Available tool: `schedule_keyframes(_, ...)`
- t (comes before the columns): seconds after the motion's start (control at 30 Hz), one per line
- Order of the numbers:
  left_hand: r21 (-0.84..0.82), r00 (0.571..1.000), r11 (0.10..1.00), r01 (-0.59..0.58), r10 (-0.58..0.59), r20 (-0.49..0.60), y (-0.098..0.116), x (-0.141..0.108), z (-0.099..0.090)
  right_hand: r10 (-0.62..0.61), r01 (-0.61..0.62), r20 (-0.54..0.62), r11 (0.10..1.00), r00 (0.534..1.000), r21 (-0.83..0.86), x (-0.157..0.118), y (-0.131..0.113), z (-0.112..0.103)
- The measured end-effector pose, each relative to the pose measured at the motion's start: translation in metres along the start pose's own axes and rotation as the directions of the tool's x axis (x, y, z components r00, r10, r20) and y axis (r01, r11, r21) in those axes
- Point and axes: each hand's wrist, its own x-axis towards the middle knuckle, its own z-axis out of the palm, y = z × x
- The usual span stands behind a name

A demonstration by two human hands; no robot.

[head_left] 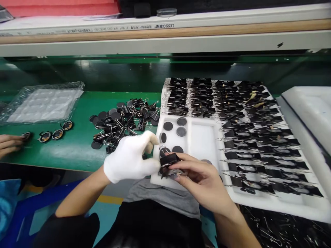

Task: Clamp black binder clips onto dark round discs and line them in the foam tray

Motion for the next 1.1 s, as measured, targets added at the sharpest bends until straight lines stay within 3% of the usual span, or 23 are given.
schedule_keyframes(0.07,0.141,0.997,0.990,0.006,-0.016,0.073,0.005,0.005,-0.004,-0.053,0.061,0.052,0.984,0.997,-0.166,-0.003,-0.005,-0.003)
schedule_keyframes(0.17,0.166,0.997,0.983,-0.078,0.073,0.036,0.011,0.007,0.000,-0.108,0.123,0.068,0.949,0.992,-0.291,-0.005,-0.006,-0.001)
schedule_keyframes(0.27,0.033,0.980,0.992,-0.123,0.127,-0.154,0.015,0.004,0.014,-0.198,0.192,0.020,0.918,0.980,-0.346,-0.006,-0.001,0.010)
schedule_keyframes(0.37,-0.014,0.920,0.992,-0.123,0.109,-0.375,0.015,0.002,0.028,-0.294,0.258,-0.042,0.890,0.955,-0.376,-0.006,0.006,0.028)
schedule_keyframes(0.47,-0.015,0.871,0.994,-0.106,0.085,-0.483,0.017,0.004,0.035,-0.378,0.302,-0.122,0.864,0.918,-0.402,-0.005,0.011,0.044)
schedule_keyframes(0.6,-0.107,0.868,0.992,-0.072,0.009,-0.497,0.021,0.009,0.034,-0.423,0.322,-0.158,0.842,0.892,-0.433,-0.006,0.015,0.053)
schedule_keyframes(0.7,-0.236,0.838,0.971,-0.047,-0.090,-0.538,0.024,0.011,0.035,-0.416,0.320,-0.147,0.842,0.897,-0.434,-0.008,0.017,0.056)
schedule_keyframes(0.83,-0.394,0.858,0.917,0.062,-0.250,-0.448,0.026,0.014,0.035,-0.421,0.321,-0.152,0.840,0.895,-0.436,-0.009,0.022,0.059)
schedule_keyframes(0.93,-0.296,0.885,0.952,0.080,-0.204,-0.419,0.026,0.016,0.032,-0.450,0.338,-0.159,0.823,0.879,-0.457,-0.008,0.026,0.060)
schedule_keyframes(1.1,-0.251,0.873,0.966,0.055,-0.168,-0.458,0.026,0.018,0.031,-0.503,0.384,-0.129,0.779,0.854,-0.495,-0.007,0.025,0.062)
